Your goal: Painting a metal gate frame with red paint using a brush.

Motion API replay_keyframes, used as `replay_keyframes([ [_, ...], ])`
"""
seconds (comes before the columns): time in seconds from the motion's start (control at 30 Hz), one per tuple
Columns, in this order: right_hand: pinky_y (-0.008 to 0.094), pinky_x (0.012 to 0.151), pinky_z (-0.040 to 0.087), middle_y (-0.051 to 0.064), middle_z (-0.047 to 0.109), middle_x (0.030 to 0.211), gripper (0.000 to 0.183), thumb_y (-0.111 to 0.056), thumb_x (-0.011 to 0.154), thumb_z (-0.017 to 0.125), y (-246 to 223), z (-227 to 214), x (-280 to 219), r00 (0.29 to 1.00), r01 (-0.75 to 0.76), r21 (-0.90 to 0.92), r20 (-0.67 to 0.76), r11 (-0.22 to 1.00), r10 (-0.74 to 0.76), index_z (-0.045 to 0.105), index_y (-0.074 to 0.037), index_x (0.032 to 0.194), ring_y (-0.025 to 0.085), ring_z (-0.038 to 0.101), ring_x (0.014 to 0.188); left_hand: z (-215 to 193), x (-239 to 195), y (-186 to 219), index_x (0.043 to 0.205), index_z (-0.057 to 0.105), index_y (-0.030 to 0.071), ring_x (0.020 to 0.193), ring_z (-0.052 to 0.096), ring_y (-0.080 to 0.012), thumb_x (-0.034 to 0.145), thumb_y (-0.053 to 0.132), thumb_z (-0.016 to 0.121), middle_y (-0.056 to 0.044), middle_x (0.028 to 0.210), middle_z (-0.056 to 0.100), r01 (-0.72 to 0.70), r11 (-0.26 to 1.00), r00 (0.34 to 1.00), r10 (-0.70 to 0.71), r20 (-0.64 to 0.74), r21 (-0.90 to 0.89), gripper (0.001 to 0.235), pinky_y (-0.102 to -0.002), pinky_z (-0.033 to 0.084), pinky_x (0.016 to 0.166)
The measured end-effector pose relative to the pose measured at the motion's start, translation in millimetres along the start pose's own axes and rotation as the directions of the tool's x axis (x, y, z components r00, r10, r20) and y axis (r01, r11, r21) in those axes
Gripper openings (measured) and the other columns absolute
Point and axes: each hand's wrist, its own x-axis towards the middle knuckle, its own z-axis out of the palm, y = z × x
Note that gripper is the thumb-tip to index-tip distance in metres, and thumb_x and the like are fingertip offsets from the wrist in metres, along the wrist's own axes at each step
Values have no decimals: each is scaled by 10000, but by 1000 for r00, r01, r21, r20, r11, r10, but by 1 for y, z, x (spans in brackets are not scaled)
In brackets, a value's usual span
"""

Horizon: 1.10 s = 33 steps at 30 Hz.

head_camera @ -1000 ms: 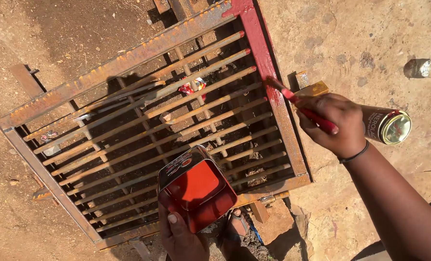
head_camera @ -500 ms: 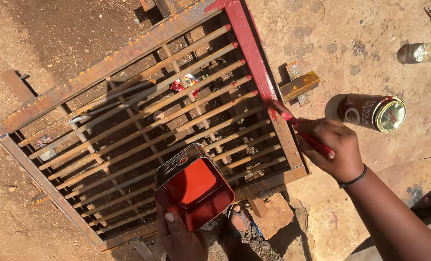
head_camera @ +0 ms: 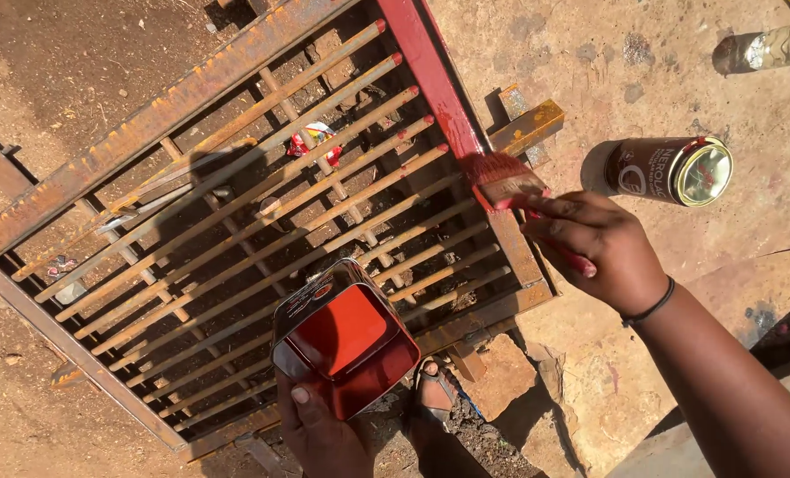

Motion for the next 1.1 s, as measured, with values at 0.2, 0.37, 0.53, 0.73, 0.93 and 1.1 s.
replay_keyframes([
  [0.2, 415, 870, 583, 113, 730, 1231, 381, -34, 681, 754, 16, 44, -30, 987, -49, 54, 156, 997, 40, 749, -92, 1057, 338, 679, 1042, 14, -9, 10, 1535, 384, 32, 1244, 639, -330, 969, 471, 528, -201, 1400, 580, 34, 998, 999, -36, 38, 61, 731, -511, 576, 909],
  [0.37, 425, 837, 590, 117, 741, 1146, 345, -62, 639, 770, -14, 31, -117, 956, -188, 81, 242, 979, 164, 764, -93, 982, 346, 697, 1010, 9, -8, 10, 1526, 409, 34, 1185, 661, -342, 968, 506, 533, -200, 1364, 597, 53, 992, 998, -57, 32, 115, 742, -499, 611, 879],
  [0.53, 375, 692, 603, 86, 768, 875, 217, -79, 710, 813, -16, 4, -77, 858, -456, 147, 336, 878, 390, 806, -124, 923, 278, 754, 779, 13, -12, 9, 1527, 389, 37, 1262, 627, -318, 938, 526, 572, -163, 1409, 570, 27, 994, 998, -33, 61, 102, 787, -487, 574, 939],
  [0.73, 376, 747, 582, 119, 776, 1020, 344, -15, 810, 748, 21, 10, -5, 969, -219, 287, 178, 933, 173, 790, -111, 1137, 290, 743, 870, 12, -16, -2, 1529, 408, 0, 1253, 628, -317, 935, 541, 617, -171, 1405, 578, -29, 993, 998, 23, 56, 112, 831, -501, 587, 990],
  [0.93, 420, 909, 578, 145, 716, 1223, 418, -22, 610, 735, 11, 43, -83, 986, 75, 7, 151, 997, -75, 746, -88, 1022, 329, 668, 1081, 15, -19, 0, 1542, 396, -24, 1282, 613, -308, 969, 556, 621, -183, 1428, 560, -105, 988, 988, 91, 125, 112, 846, -482, 572, 1021],
  [1.1, 418, 905, 577, 140, 697, 1203, 437, -64, 605, 745, -9, 49, -172, 961, -18, 2, 274, 1000, 17, 718, -82, 1041, 325, 665, 1092, 21, -22, 5, 1541, 360, -10, 1281, 603, -312, 937, 575, 618, -184, 1435, 539, -70, 991, 995, 61, 79, 115, 880, -491, 582, 1015],
])
